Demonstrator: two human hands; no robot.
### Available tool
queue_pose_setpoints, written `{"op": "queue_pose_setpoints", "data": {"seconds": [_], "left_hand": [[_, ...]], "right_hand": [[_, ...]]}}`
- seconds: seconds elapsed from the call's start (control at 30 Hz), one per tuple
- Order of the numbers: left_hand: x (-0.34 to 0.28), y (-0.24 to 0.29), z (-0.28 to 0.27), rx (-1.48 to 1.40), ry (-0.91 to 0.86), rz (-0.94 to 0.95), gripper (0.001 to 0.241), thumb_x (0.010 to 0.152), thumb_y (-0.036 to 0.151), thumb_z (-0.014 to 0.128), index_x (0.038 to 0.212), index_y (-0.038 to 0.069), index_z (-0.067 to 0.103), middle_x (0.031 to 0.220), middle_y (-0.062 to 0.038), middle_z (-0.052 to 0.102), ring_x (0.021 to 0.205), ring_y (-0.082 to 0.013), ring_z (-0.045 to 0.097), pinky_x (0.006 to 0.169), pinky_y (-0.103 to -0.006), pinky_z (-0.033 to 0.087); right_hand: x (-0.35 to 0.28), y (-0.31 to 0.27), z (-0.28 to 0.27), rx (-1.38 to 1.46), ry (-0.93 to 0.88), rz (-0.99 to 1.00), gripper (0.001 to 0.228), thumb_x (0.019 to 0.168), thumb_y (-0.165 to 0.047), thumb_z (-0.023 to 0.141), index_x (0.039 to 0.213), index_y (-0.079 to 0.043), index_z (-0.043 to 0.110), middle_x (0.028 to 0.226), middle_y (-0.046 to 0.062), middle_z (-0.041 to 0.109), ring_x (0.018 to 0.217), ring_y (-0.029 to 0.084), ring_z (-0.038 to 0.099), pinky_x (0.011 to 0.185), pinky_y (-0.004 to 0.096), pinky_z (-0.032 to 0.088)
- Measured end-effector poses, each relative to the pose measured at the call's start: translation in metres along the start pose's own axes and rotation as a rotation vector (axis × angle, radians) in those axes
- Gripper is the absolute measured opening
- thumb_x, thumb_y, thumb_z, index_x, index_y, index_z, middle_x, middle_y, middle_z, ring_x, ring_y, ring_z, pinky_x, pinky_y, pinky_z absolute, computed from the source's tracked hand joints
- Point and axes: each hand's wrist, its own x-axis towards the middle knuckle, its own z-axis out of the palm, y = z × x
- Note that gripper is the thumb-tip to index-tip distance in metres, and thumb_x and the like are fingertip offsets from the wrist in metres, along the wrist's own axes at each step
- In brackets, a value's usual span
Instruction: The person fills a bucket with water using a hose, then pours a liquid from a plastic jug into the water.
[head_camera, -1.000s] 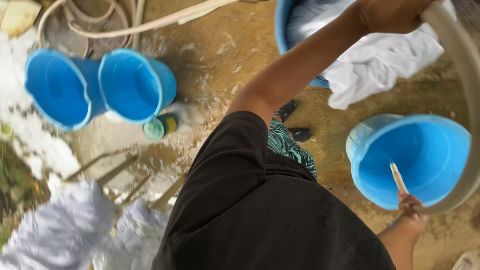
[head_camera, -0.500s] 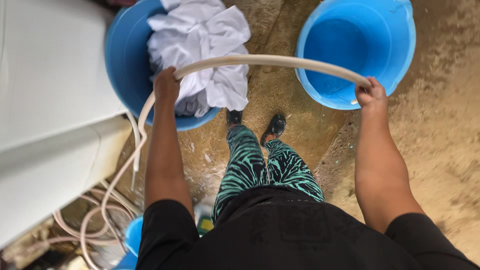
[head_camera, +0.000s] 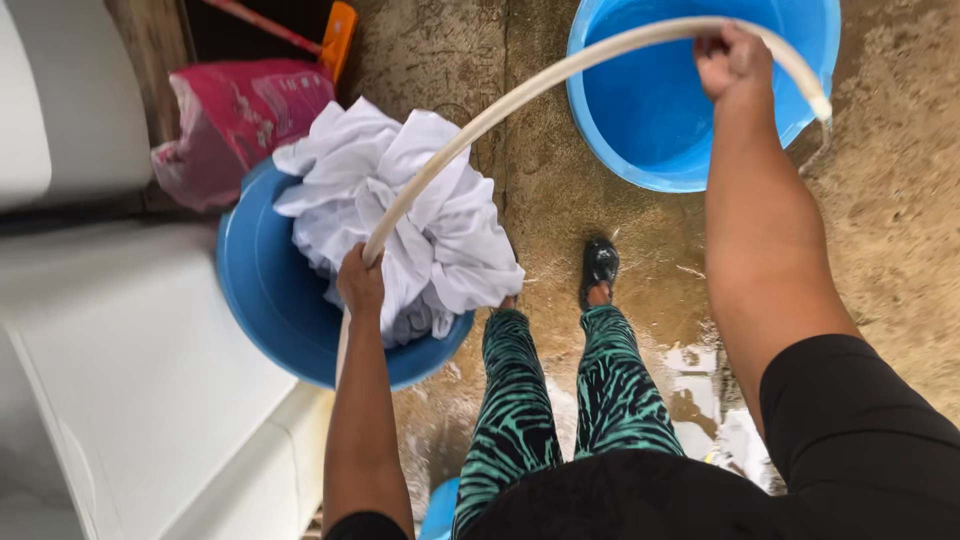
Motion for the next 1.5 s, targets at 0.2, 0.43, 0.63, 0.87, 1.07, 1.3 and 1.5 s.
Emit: {"op": "queue_pose_setpoints", "data": {"seconds": [0.2, 0.43, 0.63, 0.87, 1.07, 1.3, 1.5], "left_hand": [[0.015, -0.007, 0.005, 0.015, -0.225, 0.031, 0.031, 0.095, 0.036, 0.074, 0.107, 0.007, 0.07, 0.087, -0.019, 0.071, 0.084, -0.0423, 0.067, 0.071, -0.05, 0.052], [0.029, -0.01, 0.017, 0.049, -0.342, 0.03, 0.028, 0.093, 0.031, 0.075, 0.107, 0.007, 0.069, 0.091, -0.019, 0.073, 0.087, -0.0416, 0.069, 0.076, -0.0505, 0.053], [0.019, 0.003, 0.011, 0.065, -0.35, -0.097, 0.043, 0.09, 0.024, 0.078, 0.124, 0.008, 0.057, 0.106, -0.02, 0.071, 0.096, -0.0407, 0.069, 0.083, -0.0493, 0.053], [0.029, 0.045, 0.032, 0.165, -0.215, 0.02, 0.077, 0.079, 0.028, 0.082, 0.144, 0.011, 0.044, 0.122, -0.012, 0.064, 0.128, -0.0336, 0.054, 0.101, -0.057, 0.044], [0.038, 0.151, 0.068, 0.119, -0.034, 0.318, 0.087, 0.077, 0.023, 0.083, 0.151, 0.009, 0.039, 0.15, -0.028, 0.039, 0.141, -0.0415, 0.032, 0.105, -0.0715, 0.025], [-0.026, 0.357, 0.122, -0.278, -0.613, 0.664, 0.033, 0.091, 0.028, 0.071, 0.12, 0.01, 0.07, 0.115, -0.011, 0.074, 0.11, -0.0242, 0.07, 0.092, -0.0372, 0.054], [-0.172, 0.523, 0.161, -0.449, -1.263, 0.205, 0.051, 0.102, 0.049, 0.059, 0.106, 0.001, 0.076, 0.12, -0.01, 0.079, 0.109, -0.0283, 0.069, 0.076, -0.0389, 0.047]], "right_hand": [[-0.031, 0.117, 0.069, -0.816, -0.206, 0.05, 0.047, 0.097, -0.03, 0.072, 0.134, -0.006, 0.053, 0.139, 0.018, 0.051, 0.143, 0.042, 0.045, 0.115, 0.07, 0.039], [-0.181, 0.29, -0.026, -1.29, -0.142, 0.498, 0.03, 0.09, -0.015, 0.071, 0.12, -0.015, 0.066, 0.098, 0.0, 0.073, 0.083, 0.015, 0.071, 0.073, 0.034, 0.057], [-0.267, 0.28, -0.11, -1.832, -0.247, 0.395, 0.035, 0.098, -0.032, 0.068, 0.112, -0.001, 0.072, 0.092, 0.016, 0.077, 0.08, 0.024, 0.07, 0.075, 0.04, 0.055], [-0.319, 0.189, -0.142, -1.836, -0.004, 0.033, 0.045, 0.09, -0.028, 0.069, 0.127, -0.003, 0.064, 0.106, 0.016, 0.076, 0.102, 0.032, 0.072, 0.09, 0.042, 0.055], [-0.389, 0.118, -0.134, -1.823, 0.092, -0.184, 0.054, 0.095, -0.027, 0.064, 0.146, -0.015, 0.053, 0.132, 0.019, 0.062, 0.111, 0.033, 0.069, 0.098, 0.045, 0.054], [-0.495, 0.039, -0.12, -1.639, 0.224, -0.495, 0.06, 0.094, -0.02, 0.065, 0.15, -0.019, 0.043, 0.149, 0.017, 0.047, 0.112, 0.029, 0.067, 0.09, 0.043, 0.059], [-0.536, -0.036, -0.134, -1.648, 0.637, -0.57, 0.025, 0.105, -0.043, 0.065, 0.117, -0.024, 0.074, 0.104, 0.002, 0.076, 0.095, 0.017, 0.071, 0.093, 0.032, 0.061]]}}
